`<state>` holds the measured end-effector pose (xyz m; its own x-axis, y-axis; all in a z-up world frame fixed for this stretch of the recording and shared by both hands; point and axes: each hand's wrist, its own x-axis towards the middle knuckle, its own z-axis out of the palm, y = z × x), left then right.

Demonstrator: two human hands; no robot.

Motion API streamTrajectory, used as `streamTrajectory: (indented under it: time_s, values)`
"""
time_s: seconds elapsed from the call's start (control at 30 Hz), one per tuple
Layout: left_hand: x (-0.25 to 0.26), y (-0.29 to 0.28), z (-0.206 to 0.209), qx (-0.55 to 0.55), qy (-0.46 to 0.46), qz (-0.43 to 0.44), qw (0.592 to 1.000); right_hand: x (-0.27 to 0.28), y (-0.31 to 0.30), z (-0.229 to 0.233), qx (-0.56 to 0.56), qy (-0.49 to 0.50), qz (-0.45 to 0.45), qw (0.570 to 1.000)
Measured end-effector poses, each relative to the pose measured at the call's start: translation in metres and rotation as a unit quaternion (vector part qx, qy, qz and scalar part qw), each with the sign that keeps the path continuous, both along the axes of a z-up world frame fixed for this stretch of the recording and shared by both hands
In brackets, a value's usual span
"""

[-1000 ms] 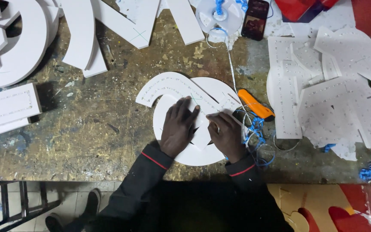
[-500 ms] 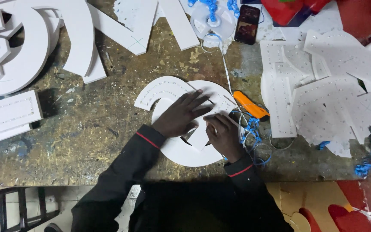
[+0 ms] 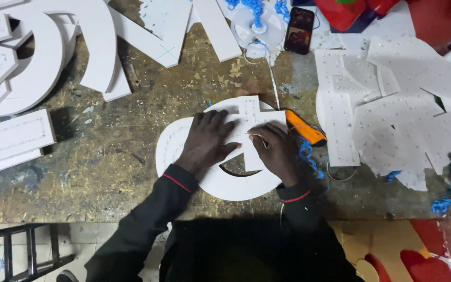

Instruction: The person assembles a large white letter 'e' on a workbench using a hot glue gun. They apply glue to the edges of the letter components and press them together to form the shape. The person also uses a utility knife to trim excess material from the letter. The workspace is cluttered with other letter pieces and crafting supplies.

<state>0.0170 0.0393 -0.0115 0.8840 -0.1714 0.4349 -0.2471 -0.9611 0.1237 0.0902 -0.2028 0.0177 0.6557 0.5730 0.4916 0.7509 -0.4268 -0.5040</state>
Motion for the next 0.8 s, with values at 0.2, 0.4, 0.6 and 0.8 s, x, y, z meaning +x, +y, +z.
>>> streamTrajectory:
  time_s: [0.2, 0.4, 0.6, 0.8]
  values:
    - [-0.030, -0.017, -0.034, -0.058, 0.070, 0.084, 0.992, 0.009, 0.021, -0.046, 0.014, 0.022, 0.011, 1.000]
    - [-0.023, -0.021, -0.036, -0.094, 0.108, 0.014, 0.990, 0.002, 0.023, -0.036, 0.067, 0.072, -0.026, 0.995]
    - [-0.030, -0.027, -0.037, -0.098, 0.115, -0.004, 0.989, -0.008, 0.021, -0.074, 0.023, 0.014, -0.098, 0.995]
    - [-0.031, -0.031, -0.032, -0.095, 0.100, 0.004, 0.990, -0.017, 0.022, -0.076, 0.012, -0.072, -0.116, 0.991]
